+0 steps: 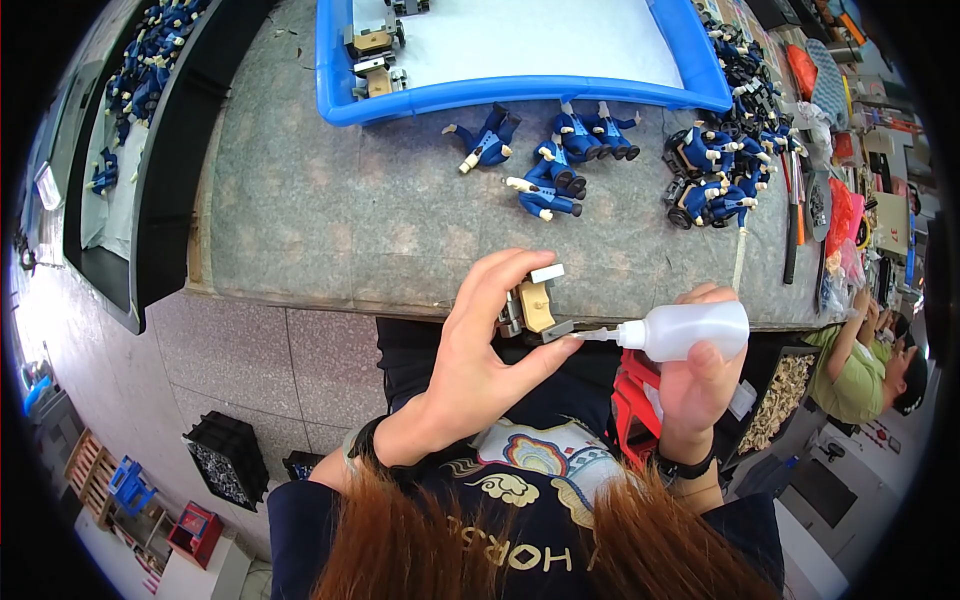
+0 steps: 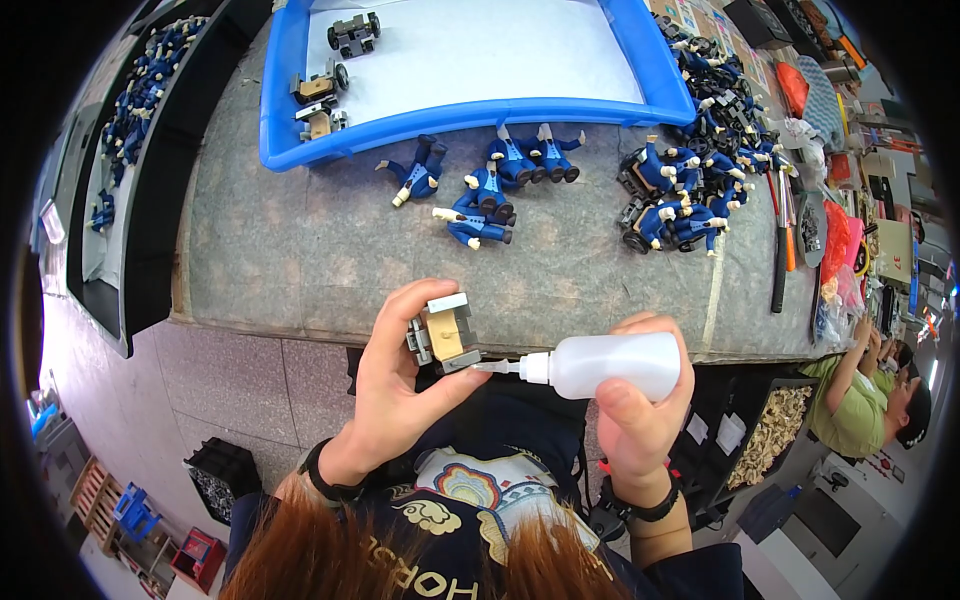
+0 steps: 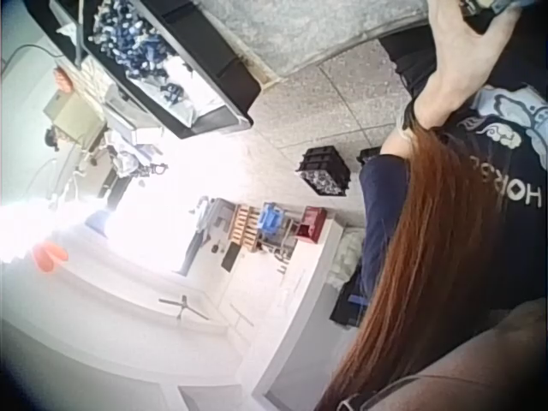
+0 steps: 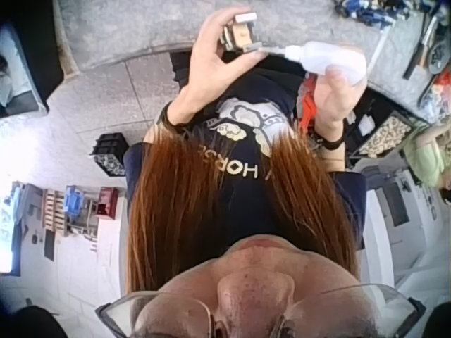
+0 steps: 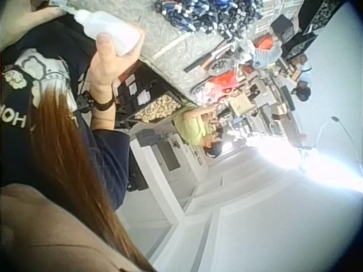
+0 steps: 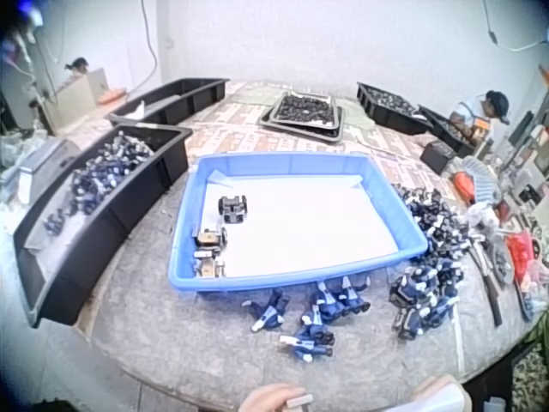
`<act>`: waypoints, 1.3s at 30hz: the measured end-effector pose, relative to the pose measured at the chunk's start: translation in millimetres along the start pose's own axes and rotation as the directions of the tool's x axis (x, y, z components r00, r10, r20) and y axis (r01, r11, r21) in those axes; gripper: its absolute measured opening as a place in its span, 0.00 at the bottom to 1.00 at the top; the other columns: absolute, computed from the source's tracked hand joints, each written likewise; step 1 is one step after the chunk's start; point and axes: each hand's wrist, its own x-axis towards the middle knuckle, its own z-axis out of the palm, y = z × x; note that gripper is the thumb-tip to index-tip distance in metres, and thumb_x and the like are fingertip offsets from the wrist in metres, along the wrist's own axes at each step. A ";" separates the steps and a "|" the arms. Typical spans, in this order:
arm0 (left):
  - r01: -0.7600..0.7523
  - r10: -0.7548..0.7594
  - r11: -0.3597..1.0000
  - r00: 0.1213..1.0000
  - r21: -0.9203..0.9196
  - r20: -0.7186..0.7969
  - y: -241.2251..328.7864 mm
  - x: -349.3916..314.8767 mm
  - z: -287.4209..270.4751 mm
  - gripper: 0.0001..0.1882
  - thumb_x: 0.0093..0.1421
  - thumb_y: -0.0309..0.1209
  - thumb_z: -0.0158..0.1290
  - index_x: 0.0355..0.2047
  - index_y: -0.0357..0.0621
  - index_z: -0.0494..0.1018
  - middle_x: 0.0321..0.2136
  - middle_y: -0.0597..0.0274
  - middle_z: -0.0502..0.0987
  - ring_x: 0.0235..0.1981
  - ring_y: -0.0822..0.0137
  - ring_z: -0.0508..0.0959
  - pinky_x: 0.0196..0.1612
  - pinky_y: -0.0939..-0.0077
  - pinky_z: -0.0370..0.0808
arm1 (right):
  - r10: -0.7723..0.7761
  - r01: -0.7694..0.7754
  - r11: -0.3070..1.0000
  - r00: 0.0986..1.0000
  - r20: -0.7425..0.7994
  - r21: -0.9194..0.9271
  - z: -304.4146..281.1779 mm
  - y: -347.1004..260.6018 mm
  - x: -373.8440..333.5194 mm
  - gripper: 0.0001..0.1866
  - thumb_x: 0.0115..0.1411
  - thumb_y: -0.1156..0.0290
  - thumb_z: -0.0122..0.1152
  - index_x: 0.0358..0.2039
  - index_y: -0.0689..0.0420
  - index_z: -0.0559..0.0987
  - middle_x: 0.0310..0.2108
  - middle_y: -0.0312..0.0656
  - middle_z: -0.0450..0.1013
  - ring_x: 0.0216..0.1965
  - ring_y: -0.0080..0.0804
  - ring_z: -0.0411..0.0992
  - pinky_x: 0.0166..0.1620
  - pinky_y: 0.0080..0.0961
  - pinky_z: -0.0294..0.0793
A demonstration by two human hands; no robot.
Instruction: Assembling small plastic figurines by applying adhesive to component joints.
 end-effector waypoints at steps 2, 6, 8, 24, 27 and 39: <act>0.012 -0.012 1.000 1.000 -0.005 0.001 -0.6 -0.1 0.2 0.29 0.42 0.27 0.59 0.46 0.43 0.62 0.43 0.54 0.64 0.45 0.60 0.65 0.46 0.72 0.63 | -0.002 0.002 1.000 1.000 -0.003 0.000 -0.5 0.5 -0.2 0.23 0.37 0.64 0.64 0.29 0.63 0.66 0.28 0.40 0.61 0.29 0.22 0.59 0.34 0.15 0.58; -0.010 0.010 1.000 1.000 0.006 -0.012 0.4 -0.2 -0.3 0.29 0.42 0.27 0.59 0.46 0.43 0.63 0.43 0.54 0.63 0.45 0.59 0.66 0.46 0.72 0.63 | -0.012 0.012 1.000 1.000 0.005 0.025 -2.2 2.0 -0.2 0.23 0.38 0.63 0.63 0.30 0.63 0.66 0.28 0.40 0.60 0.29 0.23 0.59 0.34 0.16 0.59; -0.017 0.017 1.000 1.000 0.013 -0.019 -0.3 -0.3 -1.0 0.29 0.42 0.27 0.59 0.46 0.43 0.63 0.43 0.54 0.63 0.45 0.59 0.66 0.46 0.72 0.63 | -0.028 0.027 0.998 0.999 0.020 0.053 -6.6 3.1 0.0 0.23 0.40 0.62 0.63 0.30 0.63 0.65 0.28 0.40 0.60 0.30 0.24 0.59 0.34 0.17 0.60; 0.194 -0.215 0.966 0.970 -0.171 -0.111 -17.2 -21.9 -40.6 0.30 0.44 0.20 0.57 0.48 0.42 0.59 0.44 0.63 0.59 0.42 0.73 0.64 0.43 0.80 0.66 | -0.192 0.054 0.941 0.896 -0.400 -0.333 -136.9 86.7 22.2 0.19 0.51 0.80 0.54 0.43 0.63 0.62 0.41 0.44 0.66 0.43 0.26 0.64 0.47 0.22 0.61; 0.239 -0.267 0.951 0.955 -0.197 -0.126 -17.6 -29.5 -44.4 0.30 0.44 0.20 0.57 0.48 0.42 0.59 0.43 0.64 0.60 0.41 0.74 0.65 0.43 0.80 0.66 | -0.526 0.054 0.715 0.698 -0.486 -0.697 -115.9 82.5 -1.2 0.22 0.53 0.78 0.52 0.48 0.65 0.59 0.48 0.46 0.58 0.49 0.29 0.57 0.49 0.25 0.59; 0.282 -0.303 0.939 0.949 -0.196 -0.085 -8.7 -36.5 -33.5 0.30 0.44 0.20 0.57 0.48 0.40 0.59 0.44 0.62 0.58 0.43 0.73 0.63 0.44 0.80 0.65 | -0.039 0.326 0.379 0.941 0.337 -0.866 32.1 79.4 120.5 0.11 0.50 0.76 0.53 0.35 0.64 0.72 0.30 0.50 0.71 0.32 0.43 0.70 0.34 0.30 0.68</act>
